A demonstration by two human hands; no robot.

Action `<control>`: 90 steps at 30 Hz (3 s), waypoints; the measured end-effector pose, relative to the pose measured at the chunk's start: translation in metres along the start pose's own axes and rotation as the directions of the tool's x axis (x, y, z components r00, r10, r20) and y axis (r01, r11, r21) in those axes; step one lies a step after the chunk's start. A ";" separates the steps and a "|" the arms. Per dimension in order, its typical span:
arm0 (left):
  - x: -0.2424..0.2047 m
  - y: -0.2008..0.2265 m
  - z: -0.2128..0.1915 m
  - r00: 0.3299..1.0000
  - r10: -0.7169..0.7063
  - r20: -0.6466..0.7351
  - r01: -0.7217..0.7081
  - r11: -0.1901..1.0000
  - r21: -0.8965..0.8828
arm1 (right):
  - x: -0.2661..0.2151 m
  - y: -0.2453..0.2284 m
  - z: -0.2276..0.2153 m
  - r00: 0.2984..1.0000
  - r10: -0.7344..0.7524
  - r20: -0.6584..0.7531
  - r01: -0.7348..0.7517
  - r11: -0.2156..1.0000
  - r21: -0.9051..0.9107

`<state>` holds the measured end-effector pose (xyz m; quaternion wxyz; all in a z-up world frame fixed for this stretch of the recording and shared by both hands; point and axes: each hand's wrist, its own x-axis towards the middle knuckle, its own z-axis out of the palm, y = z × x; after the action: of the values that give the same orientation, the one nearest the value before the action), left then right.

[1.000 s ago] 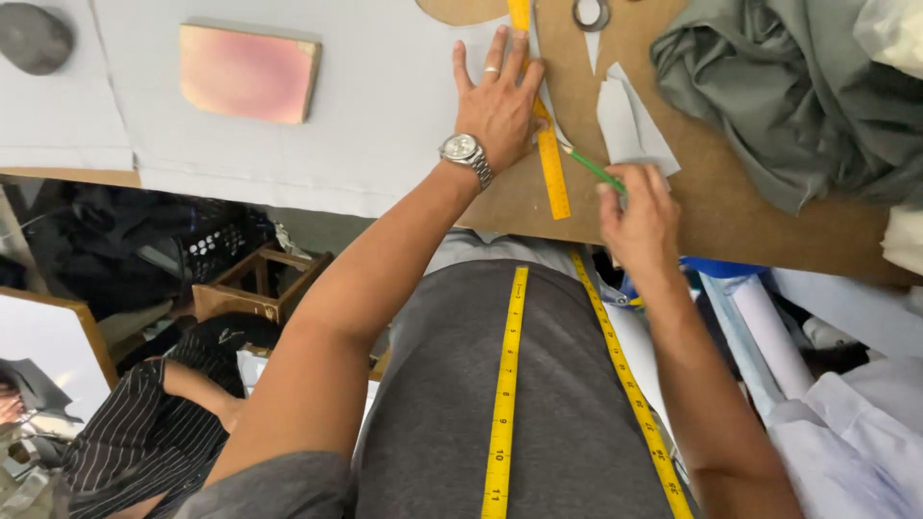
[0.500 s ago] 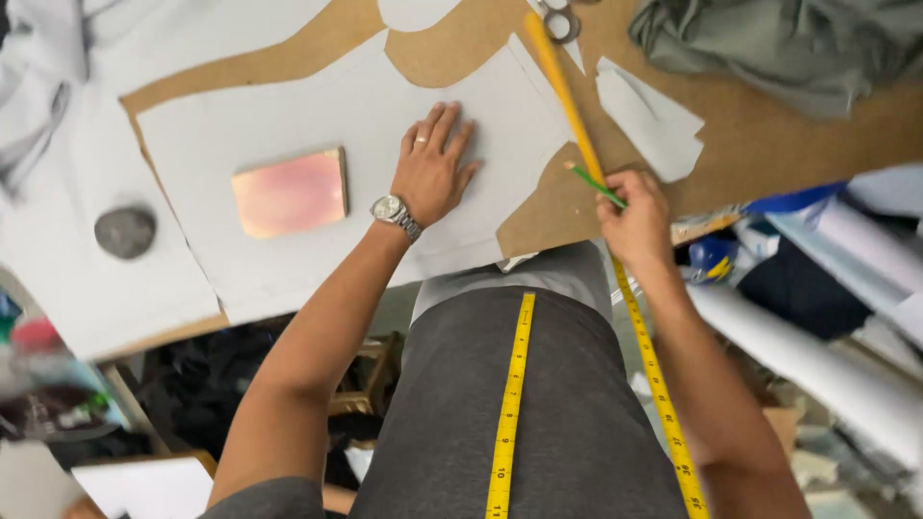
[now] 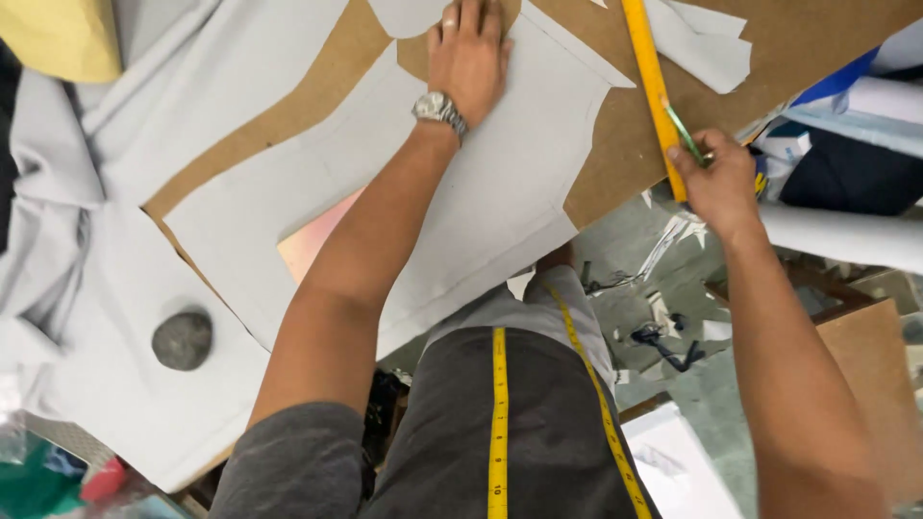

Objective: The person uses shears to cut a large piece of white fabric laid out on a table, following a pattern. They then use a ruler and a pencil to draw straight lines on the fabric.

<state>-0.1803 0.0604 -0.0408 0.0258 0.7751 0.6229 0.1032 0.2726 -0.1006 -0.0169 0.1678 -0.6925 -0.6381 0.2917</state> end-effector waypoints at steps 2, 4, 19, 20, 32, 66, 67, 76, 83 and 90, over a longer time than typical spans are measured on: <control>0.018 -0.006 0.005 0.994 0.106 -0.022 -0.106 0.994 -0.038 | 0.006 0.000 0.010 0.997 0.036 -0.066 -0.032 0.998 0.054; 0.027 -0.004 0.007 0.975 0.219 -0.044 -0.222 0.971 -0.086 | -0.006 -0.014 0.018 0.987 0.087 -0.136 -0.073 0.992 0.105; 0.038 -0.030 0.009 0.990 0.000 0.142 0.081 0.821 -0.566 | -0.018 -0.071 0.041 0.910 -0.041 -0.414 -0.002 0.995 -0.104; 0.037 -0.026 0.007 0.987 0.011 0.159 0.085 0.808 -0.583 | -0.021 -0.081 0.043 0.918 -0.036 -0.395 0.007 0.997 -0.074; 0.043 -0.020 0.007 0.979 0.009 0.201 0.114 0.798 -0.592 | -0.030 -0.144 0.112 0.952 0.157 -0.262 -0.120 0.981 0.151; -0.034 0.041 -0.019 0.809 0.568 0.154 -0.555 0.823 -0.121 | -0.129 -0.198 0.131 0.898 0.425 0.119 -0.441 0.858 0.265; -0.029 0.042 -0.024 0.807 0.570 0.155 -0.557 0.822 -0.122 | -0.122 -0.193 0.119 0.896 0.427 0.119 -0.443 0.856 0.265; -0.007 0.047 -0.036 0.602 0.754 0.263 -0.712 0.656 -0.251 | -0.046 -0.106 0.063 0.969 0.109 -0.221 -0.088 0.991 0.104; 0.002 0.046 -0.035 0.577 0.785 0.226 -0.742 0.619 -0.257 | -0.026 -0.097 0.061 0.968 0.004 -0.253 -0.028 0.996 -0.089; -0.001 0.045 -0.026 0.584 0.784 0.211 -0.750 0.621 -0.228 | -0.030 -0.121 0.079 0.938 0.080 -0.337 -0.090 0.996 -0.016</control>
<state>-0.1426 0.0470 -0.0083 0.1139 0.9710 0.2089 0.0249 0.1283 -0.1257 0.0004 0.2507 -0.7615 -0.5740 0.1666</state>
